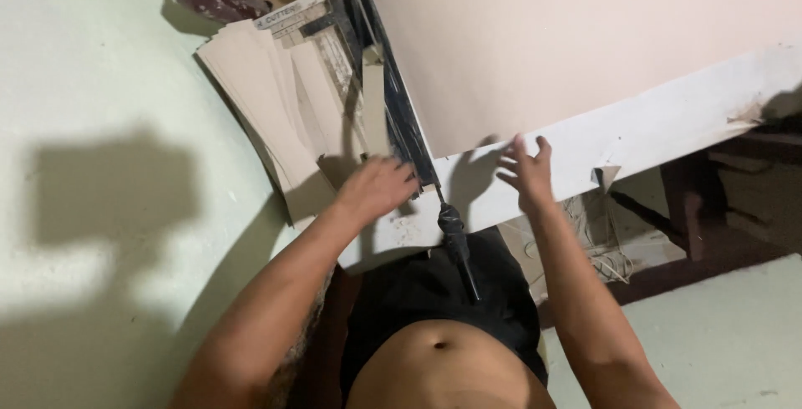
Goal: Using a manual paper cutter to slice thin strips from a large sheet of paper repeatedly.
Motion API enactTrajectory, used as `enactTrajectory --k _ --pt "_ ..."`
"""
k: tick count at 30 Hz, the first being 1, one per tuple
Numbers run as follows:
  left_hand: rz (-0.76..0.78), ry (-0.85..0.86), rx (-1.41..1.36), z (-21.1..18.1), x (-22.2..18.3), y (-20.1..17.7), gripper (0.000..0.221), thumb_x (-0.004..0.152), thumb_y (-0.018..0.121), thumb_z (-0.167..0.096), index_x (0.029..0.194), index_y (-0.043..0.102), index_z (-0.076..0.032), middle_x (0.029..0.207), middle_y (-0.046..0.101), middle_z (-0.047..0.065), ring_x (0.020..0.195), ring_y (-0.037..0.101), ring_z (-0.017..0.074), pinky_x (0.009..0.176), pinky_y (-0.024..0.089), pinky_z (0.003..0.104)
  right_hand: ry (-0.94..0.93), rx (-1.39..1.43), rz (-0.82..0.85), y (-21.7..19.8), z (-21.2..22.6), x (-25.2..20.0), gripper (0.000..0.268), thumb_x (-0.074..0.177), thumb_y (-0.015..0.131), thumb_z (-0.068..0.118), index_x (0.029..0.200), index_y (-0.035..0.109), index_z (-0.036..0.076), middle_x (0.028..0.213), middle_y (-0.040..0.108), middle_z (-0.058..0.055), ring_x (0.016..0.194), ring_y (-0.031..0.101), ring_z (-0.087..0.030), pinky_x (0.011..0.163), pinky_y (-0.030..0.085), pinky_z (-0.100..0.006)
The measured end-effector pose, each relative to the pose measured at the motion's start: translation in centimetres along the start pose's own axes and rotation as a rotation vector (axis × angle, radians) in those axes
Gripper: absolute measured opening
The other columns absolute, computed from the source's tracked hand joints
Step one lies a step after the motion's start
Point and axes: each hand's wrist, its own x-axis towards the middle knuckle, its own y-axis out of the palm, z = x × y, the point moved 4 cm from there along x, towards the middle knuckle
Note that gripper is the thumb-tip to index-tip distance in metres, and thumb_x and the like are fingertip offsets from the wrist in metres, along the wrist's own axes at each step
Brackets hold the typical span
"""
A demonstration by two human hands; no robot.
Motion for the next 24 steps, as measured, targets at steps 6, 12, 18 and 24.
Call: enactTrajectory --k 6,12,18,24 --pt "0.669 -0.097 0.206 4.7 -7.7 0.9 0.022 0.079 0.061 -0.001 0.066 0.073 -0.014 0.060 0.067 0.013 0.051 0.062 0.0319 0.047 0.046 0.055 0.137 0.462 -0.011 -1.4 -3.7 5.5 0.046 0.108 0.063 0.033 0.136 0.031 0.016 0.114 0.051 -0.013 0.097 0.069 -0.033 0.090 0.066 -0.051" --pt "0.708 -0.318 0.021 7.7 -7.5 -5.0 0.047 0.097 0.064 -0.034 0.140 0.051 -0.023 0.156 0.033 0.010 0.129 0.053 0.0316 0.109 0.043 0.047 0.100 0.490 -0.040 -1.4 -7.3 3.2 0.047 0.104 0.064 0.012 0.140 0.037 0.025 0.096 0.059 -0.002 0.070 0.071 -0.020 0.072 0.072 -0.039" --pt "0.458 -0.443 -0.082 7.1 -2.0 -2.2 0.043 0.100 0.061 -0.026 0.142 0.053 -0.021 0.149 0.038 0.012 0.132 0.046 0.0318 0.100 0.041 0.045 0.063 0.420 -0.039 2.5 -6.3 4.6 0.038 0.103 0.062 0.012 0.136 0.043 0.018 0.092 0.065 -0.001 0.076 0.075 -0.018 0.086 0.072 -0.041" --pt "0.296 -0.868 -0.456 6.5 5.1 -1.8 0.096 0.090 0.079 -0.039 0.164 0.019 -0.020 0.163 0.015 0.030 0.152 0.013 0.0508 0.120 0.015 0.068 0.078 0.392 -0.055 2.7 -4.8 4.0 0.036 0.104 0.061 0.012 0.134 0.041 0.011 0.092 0.063 -0.003 0.078 0.073 -0.019 0.083 0.071 -0.039"
